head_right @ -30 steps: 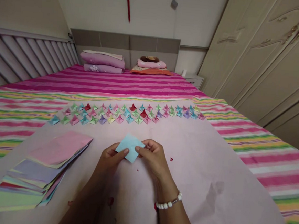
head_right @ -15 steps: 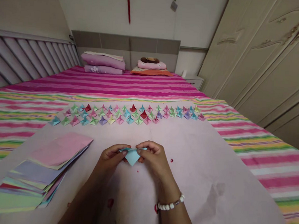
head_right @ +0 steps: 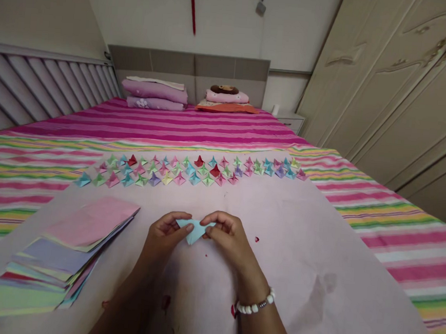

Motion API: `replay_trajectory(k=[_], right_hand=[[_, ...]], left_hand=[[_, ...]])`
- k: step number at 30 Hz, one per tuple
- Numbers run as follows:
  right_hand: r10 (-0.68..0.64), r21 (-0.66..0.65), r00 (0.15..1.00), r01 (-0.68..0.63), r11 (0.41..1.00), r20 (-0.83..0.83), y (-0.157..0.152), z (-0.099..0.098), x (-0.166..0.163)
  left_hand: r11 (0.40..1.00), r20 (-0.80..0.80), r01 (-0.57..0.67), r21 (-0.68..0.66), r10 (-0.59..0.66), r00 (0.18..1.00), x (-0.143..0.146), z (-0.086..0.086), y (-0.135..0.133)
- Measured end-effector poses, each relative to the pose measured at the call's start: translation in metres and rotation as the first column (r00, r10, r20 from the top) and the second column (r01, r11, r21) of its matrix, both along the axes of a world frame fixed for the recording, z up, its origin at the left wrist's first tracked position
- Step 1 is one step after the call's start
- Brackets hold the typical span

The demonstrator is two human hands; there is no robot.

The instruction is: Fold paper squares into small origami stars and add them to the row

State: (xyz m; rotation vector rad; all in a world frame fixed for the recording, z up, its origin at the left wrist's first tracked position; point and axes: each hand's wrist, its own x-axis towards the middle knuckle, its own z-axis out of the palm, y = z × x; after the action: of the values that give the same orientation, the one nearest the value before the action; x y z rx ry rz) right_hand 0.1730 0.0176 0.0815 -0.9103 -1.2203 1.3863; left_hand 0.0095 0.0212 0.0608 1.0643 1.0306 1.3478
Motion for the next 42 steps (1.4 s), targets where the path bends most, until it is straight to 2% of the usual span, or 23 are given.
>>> replay_trajectory(k=[4, 8, 12, 16, 23, 33, 38, 42], right_hand=[[-0.044, 0.020, 0.999, 0.044, 0.999, -0.008, 0.0019, -0.0017, -0.0012], [-0.044, 0.041, 0.992, 0.039, 0.998, 0.118, 0.0034, -0.0046, -0.0029], [-0.098, 0.059, 0.987, 0.091, 0.994, 0.127, 0.0028, -0.0041, -0.0032], [-0.120, 0.057, 0.988, 0.115, 0.992, 0.100, 0.0027, -0.0024, -0.0044], [-0.088, 0.035, 0.990, 0.085, 0.996, 0.114, 0.0045, -0.0060, -0.0045], [-0.250, 0.026, 0.967, 0.248, 0.968, 0.059, 0.0062, -0.0070, -0.0066], [-0.211, 0.007, 0.976, 0.211, 0.977, 0.050, 0.0042, -0.0035, -0.0068], [-0.148, -0.044, 0.989, 0.148, 0.988, 0.021, 0.0023, -0.0019, -0.0081]], left_hand=[[0.998, 0.045, 0.045, 0.045, -0.048, 0.998, 0.0024, 0.0016, -0.0011], [0.994, 0.018, 0.087, 0.070, -0.089, 0.996, 0.0055, 0.0021, -0.0028], [0.989, 0.007, 0.148, 0.022, -0.149, 0.989, 0.0064, 0.0007, -0.0031], [0.972, -0.091, 0.233, 0.000, -0.232, 0.968, 0.0069, 0.0005, -0.0032], [0.974, -0.164, 0.225, 0.012, -0.220, 0.962, 0.0076, -0.0024, -0.0017], [0.977, -0.232, 0.215, 0.006, -0.207, 0.950, 0.0072, -0.0025, -0.0007], [0.993, -0.175, 0.116, -0.021, -0.118, 0.977, 0.0040, -0.0030, 0.0025], [0.988, -0.085, 0.132, -0.083, -0.139, 0.987, -0.0006, -0.0051, 0.0061]])
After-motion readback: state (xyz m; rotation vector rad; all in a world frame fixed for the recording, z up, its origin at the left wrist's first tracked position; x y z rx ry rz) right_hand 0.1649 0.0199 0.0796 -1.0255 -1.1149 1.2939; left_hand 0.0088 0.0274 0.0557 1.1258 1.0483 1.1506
